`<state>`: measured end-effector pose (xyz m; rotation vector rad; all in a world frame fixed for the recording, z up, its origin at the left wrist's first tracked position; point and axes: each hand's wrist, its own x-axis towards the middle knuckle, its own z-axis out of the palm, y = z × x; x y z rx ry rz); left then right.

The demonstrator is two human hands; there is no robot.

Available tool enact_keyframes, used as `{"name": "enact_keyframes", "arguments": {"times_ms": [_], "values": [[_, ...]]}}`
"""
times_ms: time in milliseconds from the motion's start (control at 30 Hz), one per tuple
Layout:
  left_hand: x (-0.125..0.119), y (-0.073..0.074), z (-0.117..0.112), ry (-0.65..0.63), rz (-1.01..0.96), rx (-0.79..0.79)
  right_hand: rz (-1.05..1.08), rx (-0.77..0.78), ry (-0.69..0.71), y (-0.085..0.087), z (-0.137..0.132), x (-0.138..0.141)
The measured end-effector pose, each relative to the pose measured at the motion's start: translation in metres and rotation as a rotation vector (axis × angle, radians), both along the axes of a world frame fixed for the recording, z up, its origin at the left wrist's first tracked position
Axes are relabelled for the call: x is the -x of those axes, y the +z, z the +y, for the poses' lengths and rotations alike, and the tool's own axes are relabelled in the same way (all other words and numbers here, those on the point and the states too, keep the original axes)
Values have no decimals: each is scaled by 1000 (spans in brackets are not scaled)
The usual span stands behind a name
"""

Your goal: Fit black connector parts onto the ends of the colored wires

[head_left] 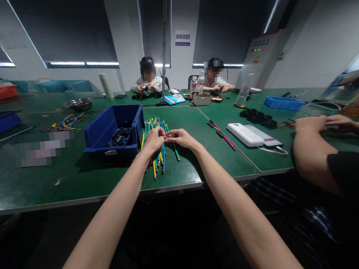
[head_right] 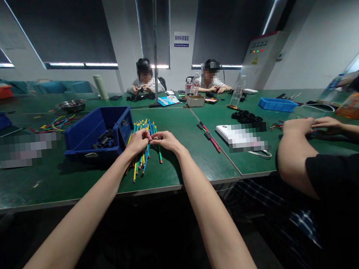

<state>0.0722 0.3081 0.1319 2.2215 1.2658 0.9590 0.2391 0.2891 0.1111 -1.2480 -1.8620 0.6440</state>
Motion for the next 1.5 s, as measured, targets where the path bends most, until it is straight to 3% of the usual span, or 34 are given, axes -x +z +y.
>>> {"name": "enact_keyframes", "arguments": {"times_ms": [267, 400, 700, 900, 1100, 1500], "values": [[2, 0, 0, -23, -118, -37, 110, 48, 15, -1, 2, -1], [2, 0, 1, -10, -134, -48, 224, 101, 55, 5, -4, 5], [-2, -1, 1, -7, -196, -48, 436, 158, -14, 20, -13, 8], [-3, -1, -1, -89, -209, -74, 588, 226, -18, 17, -9, 3], [-4, 0, -5, -99, -250, -168, 635, 294, -15, 14, -6, 0], [-3, 4, -8, -91, -202, -130, 579, 284, -23, 12, -3, 0]]}}
